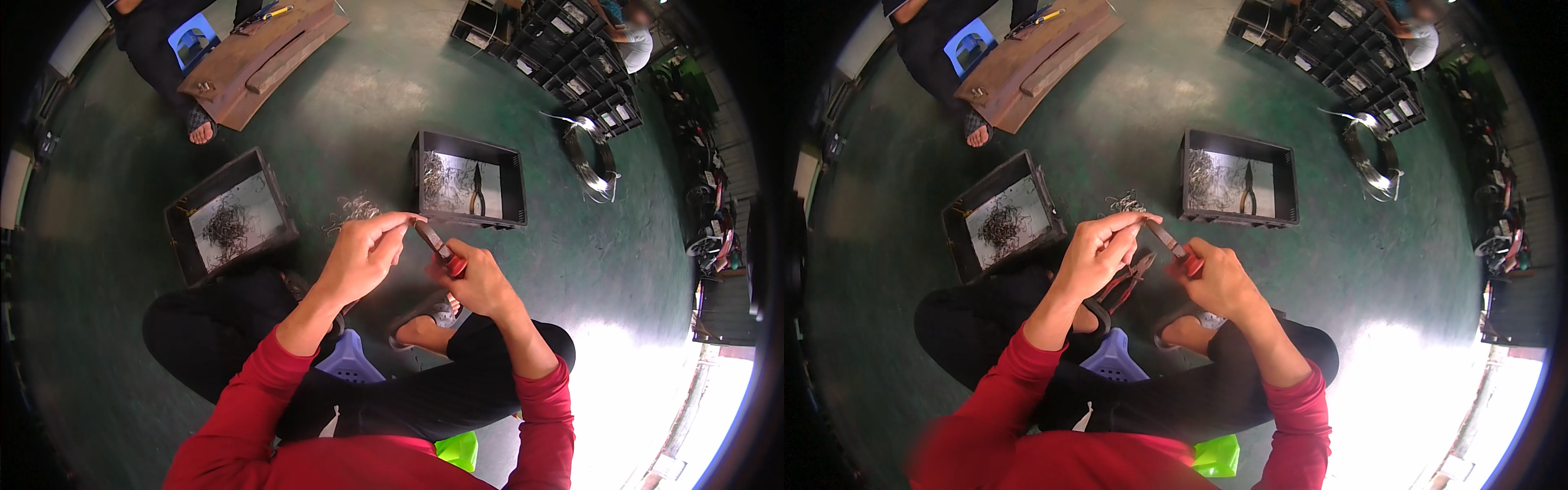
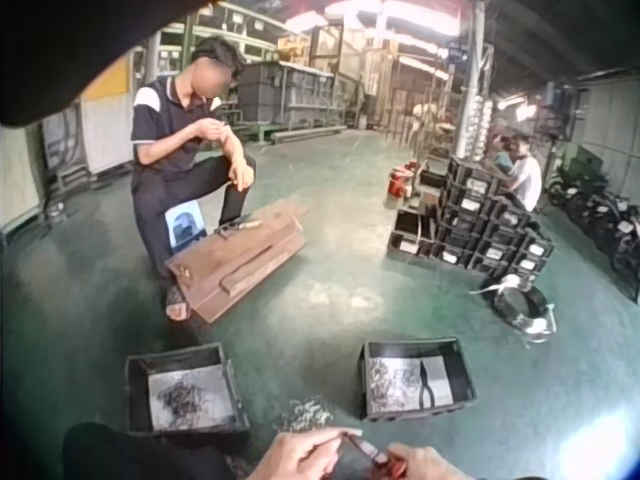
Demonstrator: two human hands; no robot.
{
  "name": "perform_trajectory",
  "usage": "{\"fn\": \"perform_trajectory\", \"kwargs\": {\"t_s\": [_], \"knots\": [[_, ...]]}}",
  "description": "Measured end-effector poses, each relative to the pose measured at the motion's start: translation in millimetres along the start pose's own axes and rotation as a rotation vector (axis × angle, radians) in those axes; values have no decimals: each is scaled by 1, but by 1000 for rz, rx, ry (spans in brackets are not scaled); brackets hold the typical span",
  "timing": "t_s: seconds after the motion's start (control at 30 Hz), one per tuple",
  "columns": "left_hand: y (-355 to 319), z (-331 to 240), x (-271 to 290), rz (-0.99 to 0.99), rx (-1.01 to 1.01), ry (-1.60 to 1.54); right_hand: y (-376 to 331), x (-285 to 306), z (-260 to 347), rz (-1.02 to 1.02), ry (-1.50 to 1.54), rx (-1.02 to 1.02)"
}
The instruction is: The person sits on a low stool and uses pliers to cut small pieces of wire from a larger coil. They repeatedly pick up wire, cut it, and place the pieces into a nearby tray.
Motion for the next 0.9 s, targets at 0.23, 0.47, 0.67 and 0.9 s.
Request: {"fn": "perform_trajectory", "kwargs": {"t_s": [0.23, 0.47, 0.67, 0.9], "knots": [[-1, -1, -4, -55, -47, 49, 1, -2, -3, -61, -42, 13], [-1, 5, -7, -104, -34, 43, 4, -6, -3, -90, -50, -33], [-1, 6, -12, -145, -50, 57, 4, -8, -10, -143, -107, 8], [1, 6, -13, -164, -19, 31, 7, -5, -8, -161, -202, 23]]}}
Point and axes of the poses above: each hand's wrist, its own y-axis towards the middle knuckle, its own x-axis out of the back of the hand, z = x × y, the point moved 3 cm from there along y, towards the middle knuckle, and after that the axes turned 14 degrees about x, right-handed, at the moved point
